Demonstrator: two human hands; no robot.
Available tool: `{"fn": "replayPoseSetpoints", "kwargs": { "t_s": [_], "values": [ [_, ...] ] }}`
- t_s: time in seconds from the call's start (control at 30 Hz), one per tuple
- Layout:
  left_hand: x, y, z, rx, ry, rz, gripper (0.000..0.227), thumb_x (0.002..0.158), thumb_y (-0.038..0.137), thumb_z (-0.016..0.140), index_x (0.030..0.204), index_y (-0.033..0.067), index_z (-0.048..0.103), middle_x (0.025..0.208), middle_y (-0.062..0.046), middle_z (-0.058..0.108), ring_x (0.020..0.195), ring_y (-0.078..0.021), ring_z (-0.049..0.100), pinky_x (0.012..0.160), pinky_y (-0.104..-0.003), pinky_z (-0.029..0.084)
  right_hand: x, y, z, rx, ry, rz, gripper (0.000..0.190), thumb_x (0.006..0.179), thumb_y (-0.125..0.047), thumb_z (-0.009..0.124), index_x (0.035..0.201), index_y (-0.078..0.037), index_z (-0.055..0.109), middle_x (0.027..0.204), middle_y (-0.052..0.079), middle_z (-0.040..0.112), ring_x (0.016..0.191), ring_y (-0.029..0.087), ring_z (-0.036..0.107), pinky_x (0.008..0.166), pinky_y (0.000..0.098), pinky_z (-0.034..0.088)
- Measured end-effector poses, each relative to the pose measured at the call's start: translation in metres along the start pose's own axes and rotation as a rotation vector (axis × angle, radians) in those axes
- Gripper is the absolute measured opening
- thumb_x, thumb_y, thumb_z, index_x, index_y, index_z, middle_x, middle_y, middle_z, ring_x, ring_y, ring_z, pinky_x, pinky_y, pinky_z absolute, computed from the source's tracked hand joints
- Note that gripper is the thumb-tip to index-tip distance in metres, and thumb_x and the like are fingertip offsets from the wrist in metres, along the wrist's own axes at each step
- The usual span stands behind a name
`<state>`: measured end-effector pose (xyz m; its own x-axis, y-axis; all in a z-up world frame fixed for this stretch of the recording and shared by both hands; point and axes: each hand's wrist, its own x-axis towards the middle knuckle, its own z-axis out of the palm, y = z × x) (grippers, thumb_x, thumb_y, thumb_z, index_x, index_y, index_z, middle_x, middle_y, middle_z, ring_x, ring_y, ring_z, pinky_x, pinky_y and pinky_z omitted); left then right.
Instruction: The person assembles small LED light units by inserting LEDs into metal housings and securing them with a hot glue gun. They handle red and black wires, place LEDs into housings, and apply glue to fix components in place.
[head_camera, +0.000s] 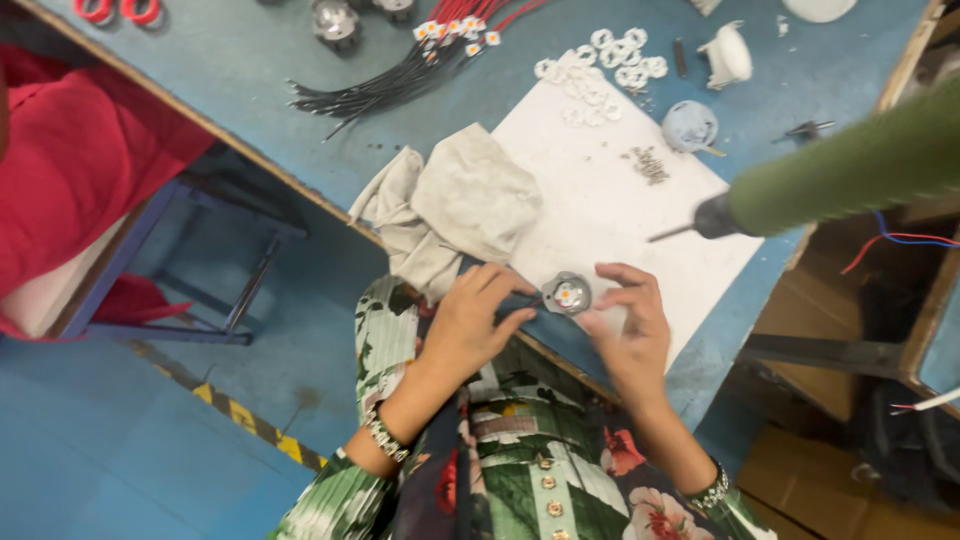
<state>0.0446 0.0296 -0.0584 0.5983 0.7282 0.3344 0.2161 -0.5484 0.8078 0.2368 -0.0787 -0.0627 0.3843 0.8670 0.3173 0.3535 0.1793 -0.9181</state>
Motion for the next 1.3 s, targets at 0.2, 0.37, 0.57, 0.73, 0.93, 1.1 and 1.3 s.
{"fn": "replayPoseSetpoints", "kwargs": {
  "t_s": [0.2, 0.37, 0.57, 0.73, 0.93, 1.1, 1.3],
  "values": [
    [0.002, 0.001, -0.001, 0.027, -0.016, 0.009, 0.021, 0.084, 0.015, 0.077, 0.103, 0.0079, 0.069, 0.103, -0.008, 0.067, 0.096, -0.0315, 0.063, 0.083, -0.040, 0.051, -0.002, -0.004, -0.045, 1.384, -0.031, 0.394, 0.014, 0.092, -0.021, 0.066, 0.093, -0.009, 0.058, 0.110, 0.009, 0.058, 0.125, 0.029, 0.052, 0.115, 0.0411, 0.037],
    [0.002, 0.004, 0.001, 0.025, -0.065, -0.100, 0.019, 0.086, 0.015, 0.076, 0.102, 0.0084, 0.070, 0.103, -0.007, 0.068, 0.092, -0.0290, 0.063, 0.079, -0.038, 0.051, -0.009, 0.006, -0.049, 1.427, -0.039, 0.406, 0.013, 0.092, -0.019, 0.068, 0.093, -0.012, 0.057, 0.107, 0.005, 0.058, 0.120, 0.024, 0.052, 0.112, 0.0374, 0.038],
    [0.000, 0.000, -0.004, -0.009, -0.048, -0.027, 0.020, 0.087, 0.017, 0.075, 0.104, 0.0082, 0.070, 0.104, -0.007, 0.067, 0.099, -0.0292, 0.063, 0.084, -0.038, 0.051, 0.003, 0.030, -0.053, 1.139, -0.074, 0.314, 0.015, 0.098, -0.007, 0.069, 0.091, -0.011, 0.056, 0.102, 0.005, 0.056, 0.110, 0.022, 0.054, 0.100, 0.0370, 0.043],
    [-0.004, -0.003, -0.004, -0.031, -0.081, -0.065, 0.022, 0.087, 0.018, 0.075, 0.106, 0.0082, 0.069, 0.104, -0.006, 0.067, 0.099, -0.0285, 0.063, 0.084, -0.038, 0.052, 0.029, 0.033, -0.052, 0.491, -0.207, 0.084, 0.015, 0.094, 0.003, 0.071, 0.097, -0.009, 0.061, 0.105, 0.007, 0.058, 0.109, 0.022, 0.058, 0.101, 0.0381, 0.048],
    [-0.008, -0.006, -0.002, -0.024, -0.050, -0.035, 0.022, 0.088, 0.017, 0.074, 0.106, 0.0077, 0.069, 0.105, -0.006, 0.067, 0.100, -0.0284, 0.063, 0.087, -0.038, 0.051, 0.032, 0.000, -0.031, -0.444, -0.375, -0.282, 0.037, 0.078, -0.016, 0.082, 0.111, -0.008, 0.067, 0.126, 0.015, 0.062, 0.117, 0.028, 0.059, 0.098, 0.0411, 0.050],
    [-0.003, -0.002, -0.003, -0.007, -0.057, -0.073, 0.020, 0.088, 0.018, 0.075, 0.105, 0.0074, 0.070, 0.103, -0.007, 0.068, 0.101, -0.0292, 0.063, 0.087, -0.038, 0.050, 0.031, -0.006, -0.024, -0.605, -0.422, -0.390, 0.050, 0.076, -0.031, 0.088, 0.118, -0.013, 0.067, 0.138, 0.014, 0.062, 0.123, 0.032, 0.057, 0.103, 0.0425, 0.049],
    [-0.004, 0.029, -0.014, -0.160, 0.034, -0.049, 0.016, 0.095, 0.016, 0.072, 0.109, 0.0088, 0.073, 0.105, -0.006, 0.073, 0.101, -0.0246, 0.069, 0.082, -0.034, 0.055, 0.011, 0.001, -0.032, -0.507, -0.343, -0.517, 0.071, 0.072, -0.050, 0.087, 0.133, -0.021, 0.063, 0.152, 0.026, 0.037, 0.138, 0.045, 0.038, 0.113, 0.0548, 0.035]
  ]
}}
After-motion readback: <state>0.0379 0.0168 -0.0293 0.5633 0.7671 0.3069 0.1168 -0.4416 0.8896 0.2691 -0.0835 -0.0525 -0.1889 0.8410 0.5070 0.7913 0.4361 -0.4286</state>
